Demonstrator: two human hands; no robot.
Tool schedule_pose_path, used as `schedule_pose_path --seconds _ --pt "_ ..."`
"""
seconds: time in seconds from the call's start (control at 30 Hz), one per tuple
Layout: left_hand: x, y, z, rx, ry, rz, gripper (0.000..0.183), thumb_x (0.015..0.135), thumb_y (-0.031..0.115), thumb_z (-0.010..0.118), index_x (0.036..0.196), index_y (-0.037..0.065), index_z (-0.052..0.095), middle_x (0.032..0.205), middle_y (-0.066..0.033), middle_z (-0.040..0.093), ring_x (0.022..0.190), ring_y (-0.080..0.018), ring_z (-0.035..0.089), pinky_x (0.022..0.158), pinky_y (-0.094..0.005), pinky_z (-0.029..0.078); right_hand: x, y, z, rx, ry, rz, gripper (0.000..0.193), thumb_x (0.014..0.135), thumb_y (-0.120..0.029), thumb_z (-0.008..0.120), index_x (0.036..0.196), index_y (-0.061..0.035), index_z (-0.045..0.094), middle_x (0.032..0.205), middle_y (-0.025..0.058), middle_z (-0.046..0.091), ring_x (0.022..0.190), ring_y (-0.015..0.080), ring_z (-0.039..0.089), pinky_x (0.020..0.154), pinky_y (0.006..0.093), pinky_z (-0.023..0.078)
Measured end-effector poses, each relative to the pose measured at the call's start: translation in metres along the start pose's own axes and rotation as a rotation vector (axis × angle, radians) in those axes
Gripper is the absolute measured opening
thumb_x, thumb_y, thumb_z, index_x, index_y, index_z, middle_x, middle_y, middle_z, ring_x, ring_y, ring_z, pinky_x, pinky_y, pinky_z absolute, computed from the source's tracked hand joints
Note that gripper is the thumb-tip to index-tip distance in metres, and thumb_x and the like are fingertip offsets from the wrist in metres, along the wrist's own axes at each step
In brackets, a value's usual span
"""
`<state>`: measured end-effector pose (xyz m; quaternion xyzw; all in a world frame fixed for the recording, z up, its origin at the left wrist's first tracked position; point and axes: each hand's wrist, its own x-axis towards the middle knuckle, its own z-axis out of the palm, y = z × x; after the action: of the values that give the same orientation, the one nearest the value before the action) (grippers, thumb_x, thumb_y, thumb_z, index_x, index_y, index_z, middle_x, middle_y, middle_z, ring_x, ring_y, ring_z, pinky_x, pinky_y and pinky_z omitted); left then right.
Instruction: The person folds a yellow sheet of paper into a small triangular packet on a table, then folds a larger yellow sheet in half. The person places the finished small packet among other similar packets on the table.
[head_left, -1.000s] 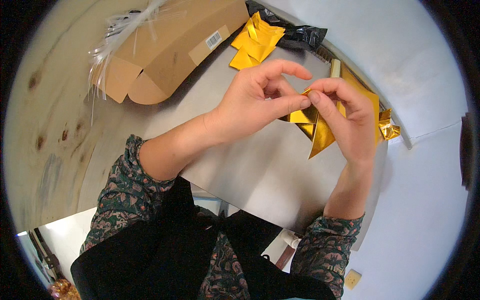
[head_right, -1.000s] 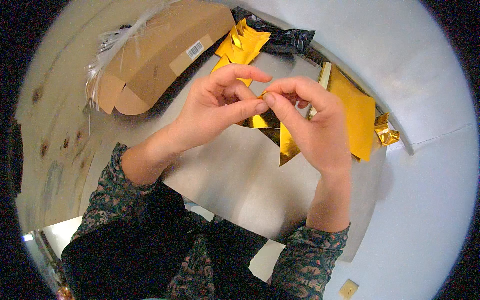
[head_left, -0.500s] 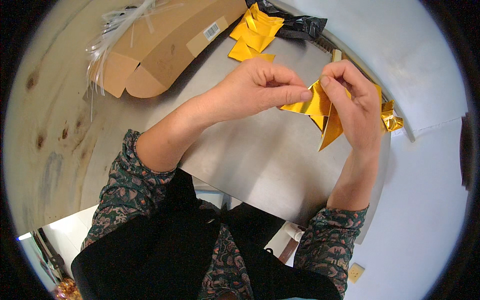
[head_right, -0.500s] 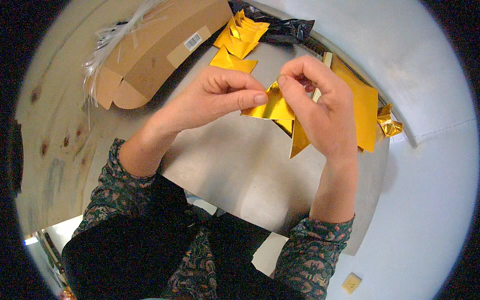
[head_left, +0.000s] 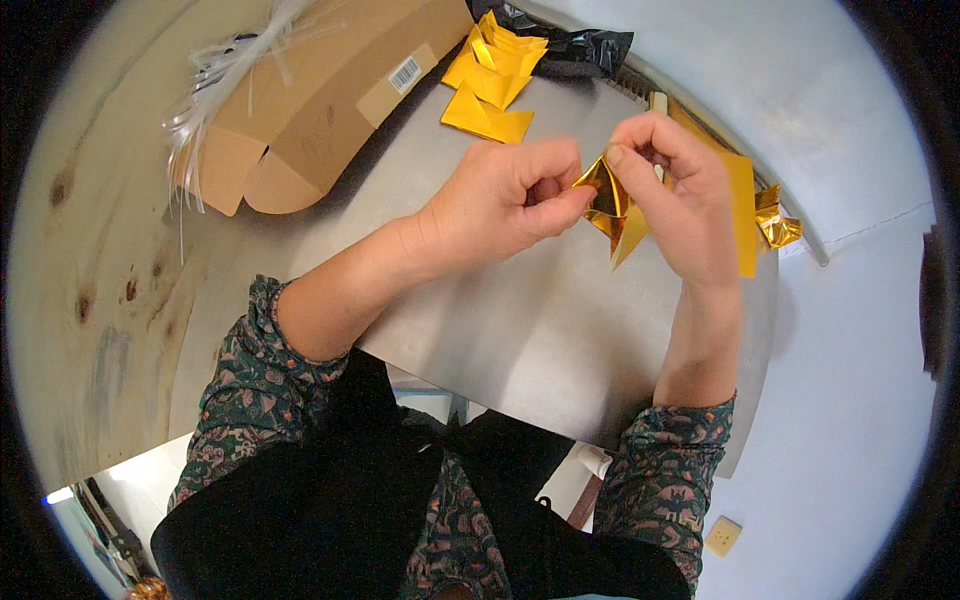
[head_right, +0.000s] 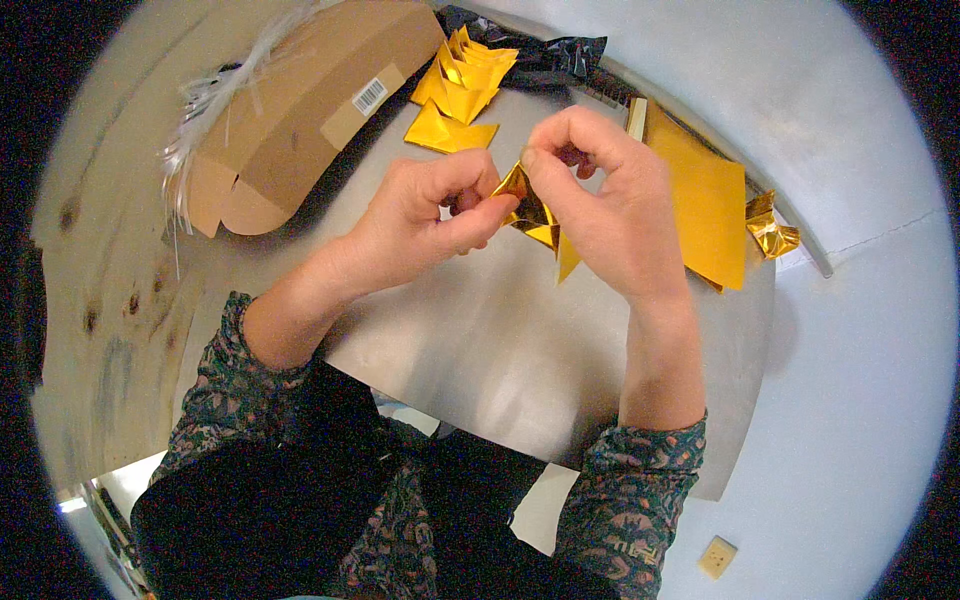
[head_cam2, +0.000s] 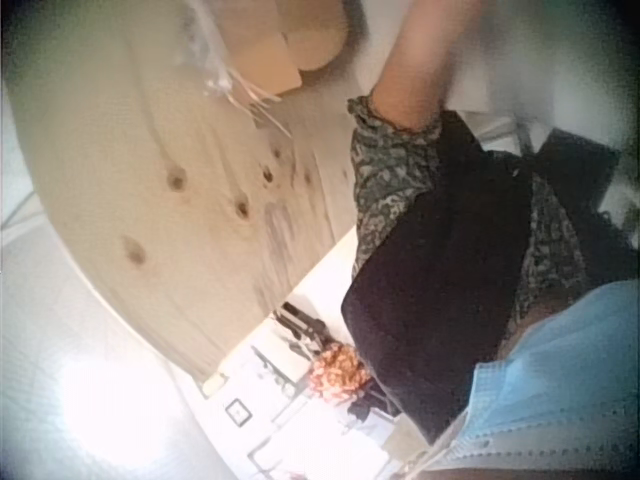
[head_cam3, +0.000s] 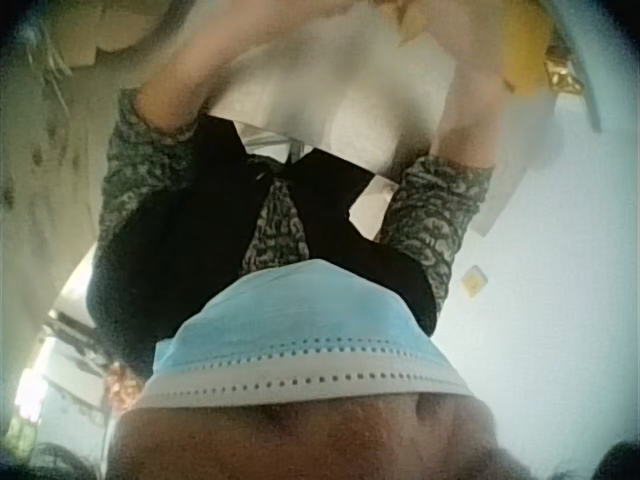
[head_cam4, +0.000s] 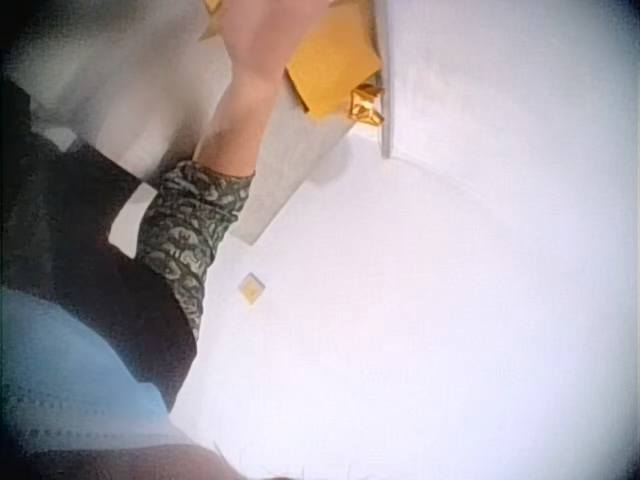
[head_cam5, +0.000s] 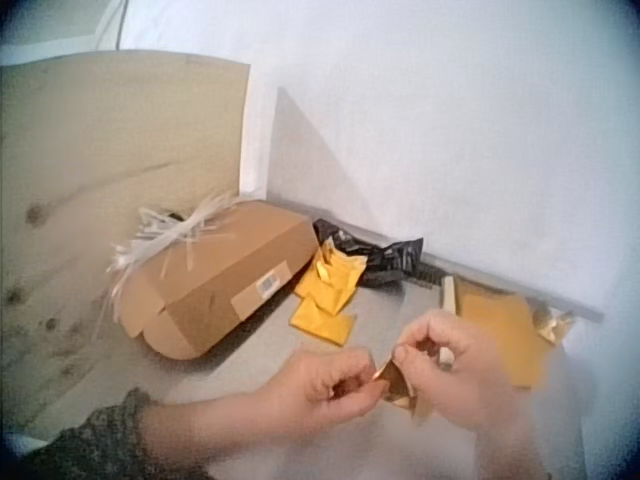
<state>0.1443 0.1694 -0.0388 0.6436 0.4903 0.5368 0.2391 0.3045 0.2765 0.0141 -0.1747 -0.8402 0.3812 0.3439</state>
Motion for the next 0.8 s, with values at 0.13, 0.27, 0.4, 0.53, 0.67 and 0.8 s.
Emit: schedule_pose_path --seconds 0.13,0.27,0.4,0.53,0.67,0.8 --pt "-0.002 0.004 -0.001 -0.028 -0.005 0.012 0.022 0.100 0.014 0.061 0.080 0.007 0.055 0.063 0.0044 0.058 0.056 -0.0011 0.054 0.049 -0.0200 0.039 -0.002 -0.004 -0.003 0.008 -0.013 0.007 0.006 0.087 -0.007 0.065 0.084 -0.0027 0.062 0.076 -0.0033 0.058 0.074 0.0069 0.051 0.069 0.0241 0.042" --pt "-0.004 0.007 0.002 -0.157 0.014 -0.035 0.022 0.096 0.011 0.065 0.078 0.005 0.053 0.060 0.0010 0.055 0.054 -0.0049 0.048 0.048 -0.0250 0.039 -0.002 -0.006 -0.001 0.015 -0.015 0.001 0.006 0.087 -0.006 0.064 0.083 -0.0023 0.061 0.076 -0.0024 0.057 0.075 0.0073 0.051 0.069 0.0243 0.042" --pt "-0.006 0.007 0.003 -0.093 0.012 0.009 0.025 0.096 0.013 0.065 0.076 0.004 0.053 0.060 0.0014 0.055 0.055 -0.0041 0.048 0.048 -0.0248 0.038 -0.004 -0.008 0.000 0.031 -0.028 0.019 0.006 0.086 -0.006 0.064 0.084 -0.0018 0.060 0.076 -0.0016 0.056 0.075 0.0077 0.051 0.069 0.0245 0.042" --pt "-0.003 0.002 0.000 -0.044 0.019 0.102 0.027 0.097 0.017 0.066 0.077 0.004 0.055 0.060 0.0023 0.054 0.055 -0.0033 0.046 0.048 -0.0244 0.037 -0.004 -0.009 -0.001 0.030 -0.020 0.004 0.006 0.086 -0.006 0.064 0.084 -0.0021 0.060 0.076 -0.0019 0.056 0.074 0.0077 0.051 0.069 0.0246 0.042" --pt "0.002 -0.003 0.000 -0.152 0.066 0.112 0.027 0.098 0.020 0.066 0.078 0.004 0.058 0.060 0.0030 0.053 0.056 -0.0031 0.045 0.049 -0.0241 0.036 -0.003 -0.009 0.001 0.043 -0.058 0.006 0.005 0.086 -0.006 0.064 0.083 -0.0024 0.060 0.076 -0.0021 0.057 0.074 0.0076 0.051 0.069 0.0249 0.042" --pt "0.000 -0.004 -0.003 -0.098 0.045 0.063 0.017 0.098 0.015 0.065 0.085 0.004 0.062 0.070 0.0037 0.056 0.062 -0.0019 0.047 0.053 -0.0212 0.038 -0.004 -0.008 0.000 -0.021 -0.120 -0.051 0.005 0.091 -0.004 0.062 0.087 -0.0026 0.059 0.080 -0.0044 0.054 0.076 0.0040 0.049 0.070 0.0209 0.041"
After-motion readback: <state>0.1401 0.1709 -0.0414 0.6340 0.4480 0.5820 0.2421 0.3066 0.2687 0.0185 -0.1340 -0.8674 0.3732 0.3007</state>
